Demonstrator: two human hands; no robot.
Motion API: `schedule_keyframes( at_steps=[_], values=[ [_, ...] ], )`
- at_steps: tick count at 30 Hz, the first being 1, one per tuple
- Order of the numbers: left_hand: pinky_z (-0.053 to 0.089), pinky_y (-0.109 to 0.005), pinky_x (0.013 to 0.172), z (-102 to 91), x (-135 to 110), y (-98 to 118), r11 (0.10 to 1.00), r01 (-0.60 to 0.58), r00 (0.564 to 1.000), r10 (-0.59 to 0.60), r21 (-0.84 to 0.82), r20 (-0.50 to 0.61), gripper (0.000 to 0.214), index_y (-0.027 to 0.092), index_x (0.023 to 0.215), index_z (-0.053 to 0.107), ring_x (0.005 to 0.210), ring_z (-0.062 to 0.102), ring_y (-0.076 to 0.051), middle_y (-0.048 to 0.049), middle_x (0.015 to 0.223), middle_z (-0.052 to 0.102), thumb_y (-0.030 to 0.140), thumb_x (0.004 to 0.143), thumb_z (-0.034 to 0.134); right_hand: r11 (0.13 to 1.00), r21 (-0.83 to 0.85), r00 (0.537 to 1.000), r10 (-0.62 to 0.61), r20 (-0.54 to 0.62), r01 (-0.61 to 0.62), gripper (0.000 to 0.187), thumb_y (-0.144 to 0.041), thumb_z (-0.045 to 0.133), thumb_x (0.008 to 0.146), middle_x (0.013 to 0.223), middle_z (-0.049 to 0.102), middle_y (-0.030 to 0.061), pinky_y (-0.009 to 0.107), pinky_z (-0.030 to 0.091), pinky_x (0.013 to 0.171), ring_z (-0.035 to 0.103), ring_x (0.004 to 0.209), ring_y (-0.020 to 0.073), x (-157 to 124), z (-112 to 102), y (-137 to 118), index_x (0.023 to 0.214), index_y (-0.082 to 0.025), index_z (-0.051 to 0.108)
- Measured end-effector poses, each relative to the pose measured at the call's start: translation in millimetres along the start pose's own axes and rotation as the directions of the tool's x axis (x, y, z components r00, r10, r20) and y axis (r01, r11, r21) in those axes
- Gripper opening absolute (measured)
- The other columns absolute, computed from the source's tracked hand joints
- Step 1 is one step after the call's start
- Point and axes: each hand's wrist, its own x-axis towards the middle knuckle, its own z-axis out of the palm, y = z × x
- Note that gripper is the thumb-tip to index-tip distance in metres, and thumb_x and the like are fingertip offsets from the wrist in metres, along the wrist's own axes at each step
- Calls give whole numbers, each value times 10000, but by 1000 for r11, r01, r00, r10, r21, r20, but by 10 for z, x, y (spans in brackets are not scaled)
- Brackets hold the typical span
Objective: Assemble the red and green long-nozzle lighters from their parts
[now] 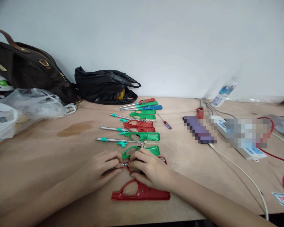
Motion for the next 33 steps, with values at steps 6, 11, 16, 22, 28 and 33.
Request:
schedule_keyframes(
  at_steps=[6, 11, 16, 22, 28, 33],
  values=[
    [431, -270, 662, 75, 50, 15, 998, -24, 999, 25, 64, -20, 215, 169, 745, 538, 719, 562, -161, -30, 819, 630, 98, 917, 430, 1000, -14, 1000, -3, -19, 3, 164, -229, 531, 949, 1046, 585, 108, 383, 494, 885, 534, 1016, 222, 18, -19, -16, 1015, -151, 659],
    [422, -264, 631, 74, 64, 10, 998, -44, 998, 46, 54, -42, 227, 176, 739, 539, 704, 554, -160, -28, 794, 615, 102, 919, 421, 999, -35, 996, 3, -92, -7, 206, -231, 508, 958, 1052, 601, 97, 397, 489, 900, 550, 1007, 214, -3, -210, -96, 1105, -176, 641],
    [425, -264, 633, 51, 68, -8, 997, -68, 996, 70, 47, -49, 242, 178, 755, 546, 706, 561, -157, -31, 824, 629, 121, 941, 403, 993, -49, 970, 95, -224, -109, 195, -178, 482, 962, 1057, 620, 92, 363, 492, 865, 569, 1016, 212, -180, -515, -260, 1096, -178, 624],
    [423, -267, 649, 55, 92, -51, 997, -76, 995, 77, 21, -67, 234, 185, 748, 526, 715, 556, -156, -28, 817, 625, 127, 942, 407, 977, -134, 985, 158, -69, -167, 184, -127, 467, 953, 912, 632, 61, 336, 485, 792, 579, 877, 192, -502, -509, -421, 875, -189, 622],
    [422, -265, 670, 103, 101, -92, 997, -71, 994, 69, -22, -89, 230, 192, 732, 491, 744, 554, -158, -27, 809, 611, 112, 934, 415, 946, -224, 972, 233, -26, -233, 153, -116, 521, 921, 841, 617, 34, 323, 479, 769, 576, 816, 185, -683, -246, -449, 813, -177, 610],
    [423, -267, 669, 124, 94, -115, 997, -77, 992, 75, -15, -102, 220, 193, 747, 504, 744, 556, -159, -26, 817, 617, 108, 930, 418, 902, -386, 981, 173, -89, -194, 184, -53, 553, 877, 773, 614, 27, 305, 468, 696, 571, 732, 180, -681, -96, -392, 741, -167, 601]
  ],
)
